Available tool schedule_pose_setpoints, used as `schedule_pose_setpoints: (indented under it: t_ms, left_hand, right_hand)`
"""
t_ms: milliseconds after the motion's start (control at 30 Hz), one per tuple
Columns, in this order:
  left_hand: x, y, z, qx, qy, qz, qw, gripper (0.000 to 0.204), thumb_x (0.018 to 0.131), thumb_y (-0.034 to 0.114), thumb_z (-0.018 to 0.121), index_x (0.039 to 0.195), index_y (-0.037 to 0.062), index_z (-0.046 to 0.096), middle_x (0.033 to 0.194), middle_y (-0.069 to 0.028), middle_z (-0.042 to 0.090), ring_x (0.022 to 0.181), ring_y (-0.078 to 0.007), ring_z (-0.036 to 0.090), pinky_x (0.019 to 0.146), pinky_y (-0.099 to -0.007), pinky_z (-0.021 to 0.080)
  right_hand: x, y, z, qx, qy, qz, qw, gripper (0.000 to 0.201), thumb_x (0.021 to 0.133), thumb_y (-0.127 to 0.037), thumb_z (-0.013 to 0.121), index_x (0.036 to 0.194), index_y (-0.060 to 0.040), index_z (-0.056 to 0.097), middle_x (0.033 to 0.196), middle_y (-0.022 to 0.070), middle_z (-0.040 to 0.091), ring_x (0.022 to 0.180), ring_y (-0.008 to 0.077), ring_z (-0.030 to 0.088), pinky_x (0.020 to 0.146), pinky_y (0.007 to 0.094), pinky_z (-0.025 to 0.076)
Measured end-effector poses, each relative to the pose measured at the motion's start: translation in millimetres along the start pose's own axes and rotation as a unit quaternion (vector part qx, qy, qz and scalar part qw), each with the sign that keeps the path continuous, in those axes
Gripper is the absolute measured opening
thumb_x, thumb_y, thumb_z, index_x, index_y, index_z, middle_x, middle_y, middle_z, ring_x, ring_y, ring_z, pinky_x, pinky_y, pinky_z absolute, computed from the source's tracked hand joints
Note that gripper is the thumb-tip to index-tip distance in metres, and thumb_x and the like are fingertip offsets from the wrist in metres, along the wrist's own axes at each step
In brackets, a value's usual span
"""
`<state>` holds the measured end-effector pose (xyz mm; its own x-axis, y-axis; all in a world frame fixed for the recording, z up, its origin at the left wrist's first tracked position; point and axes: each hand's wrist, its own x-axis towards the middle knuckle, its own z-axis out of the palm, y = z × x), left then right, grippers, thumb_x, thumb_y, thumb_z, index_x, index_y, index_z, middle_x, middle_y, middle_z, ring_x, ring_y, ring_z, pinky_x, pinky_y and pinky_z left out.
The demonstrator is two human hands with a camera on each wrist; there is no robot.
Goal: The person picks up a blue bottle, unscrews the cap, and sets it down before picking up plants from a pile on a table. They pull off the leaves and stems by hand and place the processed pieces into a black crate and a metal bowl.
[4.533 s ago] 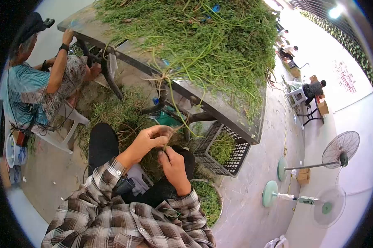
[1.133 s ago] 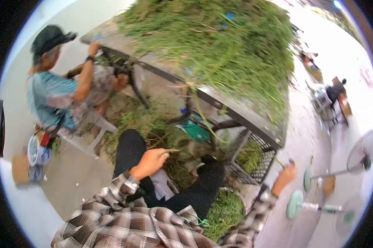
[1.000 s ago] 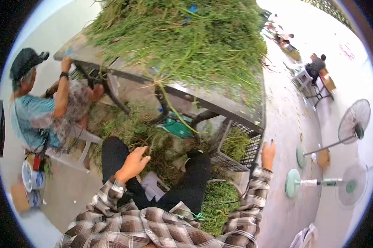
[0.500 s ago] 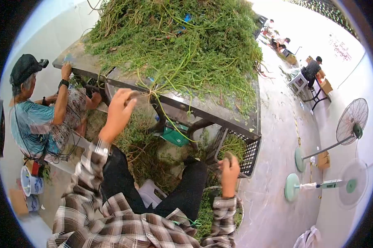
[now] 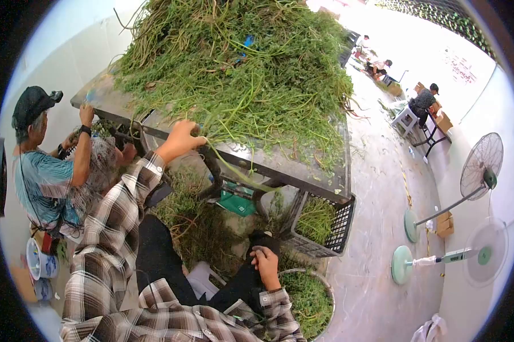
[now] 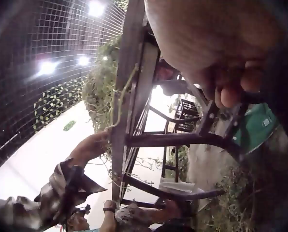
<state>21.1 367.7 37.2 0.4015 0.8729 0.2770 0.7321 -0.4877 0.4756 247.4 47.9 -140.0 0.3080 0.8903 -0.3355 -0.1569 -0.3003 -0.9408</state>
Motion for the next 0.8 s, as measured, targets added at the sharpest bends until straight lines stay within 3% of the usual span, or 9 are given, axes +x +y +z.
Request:
schedule_pose_setpoints:
  t_ms: [33,133,167,267,367,567,633,667,800]
  left_hand:
    - [3.2,-1.1,-3.1,0.001,0.001,0.003,1.000,0.044,0.068,0.031,0.069,0.092,-0.0037,0.059,0.097,-0.0188,0.055,0.102,-0.0336,0.047,0.083,-0.0397,0.039]
    - [9.8,-1.0,-16.1,-0.207,-0.025,-0.054,0.976,0.036,0.080,0.032,0.061,0.081,-0.0032,0.058,0.077,-0.0111,0.061,0.065,-0.0197,0.051,0.063,-0.0338,0.041]
    - [12.6,1.8,-21.7,-0.205,-0.025,-0.053,0.977,0.036,0.080,0.032,0.061,0.081,-0.0032,0.058,0.077,-0.0111,0.061,0.065,-0.0197,0.051,0.063,-0.0338,0.041]
    - [24.4,6.6,-45.2,-0.431,-0.071,-0.142,0.888,0.021,0.088,0.024,0.052,0.089,0.0028,0.052,0.082,-0.0071,0.063,0.059,-0.0096,0.047,0.051,-0.0235,0.037]
    - [37.8,7.8,-62.5,-0.476,-0.065,-0.155,0.863,0.018,0.093,0.022,0.045,0.097,0.0038,0.047,0.084,-0.0054,0.062,0.065,-0.0063,0.048,0.052,-0.0207,0.038]
    - [51.8,13.3,-88.9,-0.438,0.017,-0.110,0.892,0.019,0.093,0.022,0.044,0.102,0.0050,0.045,0.086,-0.0033,0.062,0.074,-0.0082,0.052,0.067,-0.0245,0.046]
    - [43.8,22.5,-87.6,-0.455,-0.011,-0.155,0.877,0.021,0.092,0.021,0.044,0.106,0.0060,0.041,0.096,-0.0067,0.058,0.084,-0.0137,0.052,0.073,-0.0320,0.049]
    - [37.8,25.6,-82.5,-0.476,-0.013,-0.168,0.863,0.019,0.089,0.017,0.045,0.103,0.0055,0.039,0.097,-0.0084,0.051,0.092,-0.0185,0.048,0.068,-0.0334,0.052]
    - [33.1,4.2,-55.7,-0.535,-0.067,-0.218,0.813,0.019,0.091,0.016,0.044,0.105,0.0059,0.036,0.098,-0.0104,0.046,0.094,-0.0236,0.051,0.075,-0.0475,0.056]
  right_hand:
    - [-1.0,6.9,-2.4,0.002,0.001,-0.003,1.000,0.024,0.090,-0.010,0.046,0.104,0.0054,0.058,0.082,0.0080,0.062,0.058,0.0092,0.054,0.049,0.0223,0.042]
    - [-3.7,18.7,-4.2,0.053,0.039,0.009,0.998,0.021,0.090,-0.010,0.048,0.101,0.0049,0.057,0.081,0.0093,0.061,0.060,0.0101,0.053,0.050,0.0227,0.043]
    - [-3.8,19.2,-4.1,0.055,0.039,0.009,0.998,0.021,0.090,-0.010,0.048,0.101,0.0049,0.057,0.081,0.0093,0.061,0.060,0.0101,0.053,0.050,0.0227,0.043]
    - [-3.6,19.7,-3.0,0.072,0.043,-0.005,0.996,0.020,0.090,-0.010,0.048,0.101,0.0046,0.058,0.081,0.0088,0.060,0.060,0.0100,0.053,0.050,0.0228,0.043]
    - [-1.2,18.2,-1.3,0.069,0.040,0.007,0.997,0.020,0.090,-0.010,0.048,0.101,0.0044,0.058,0.081,0.0084,0.060,0.060,0.0100,0.053,0.050,0.0228,0.043]
    - [0.0,17.0,0.6,0.049,0.051,0.012,0.997,0.021,0.090,-0.011,0.048,0.101,0.0052,0.057,0.081,0.0081,0.060,0.059,0.0099,0.053,0.050,0.0234,0.043]
    - [-0.1,16.6,1.1,0.065,0.054,0.006,0.996,0.022,0.091,-0.010,0.047,0.102,0.0058,0.058,0.080,0.0091,0.061,0.057,0.0101,0.052,0.048,0.0243,0.043]
    - [-0.6,16.5,1.1,0.066,0.053,0.005,0.996,0.022,0.091,-0.010,0.047,0.102,0.0058,0.058,0.080,0.0091,0.061,0.057,0.0101,0.052,0.048,0.0243,0.043]
    - [2.9,18.8,-0.7,0.077,0.060,0.021,0.995,0.021,0.091,-0.011,0.048,0.101,0.0054,0.057,0.080,0.0083,0.060,0.057,0.0100,0.053,0.048,0.0236,0.043]
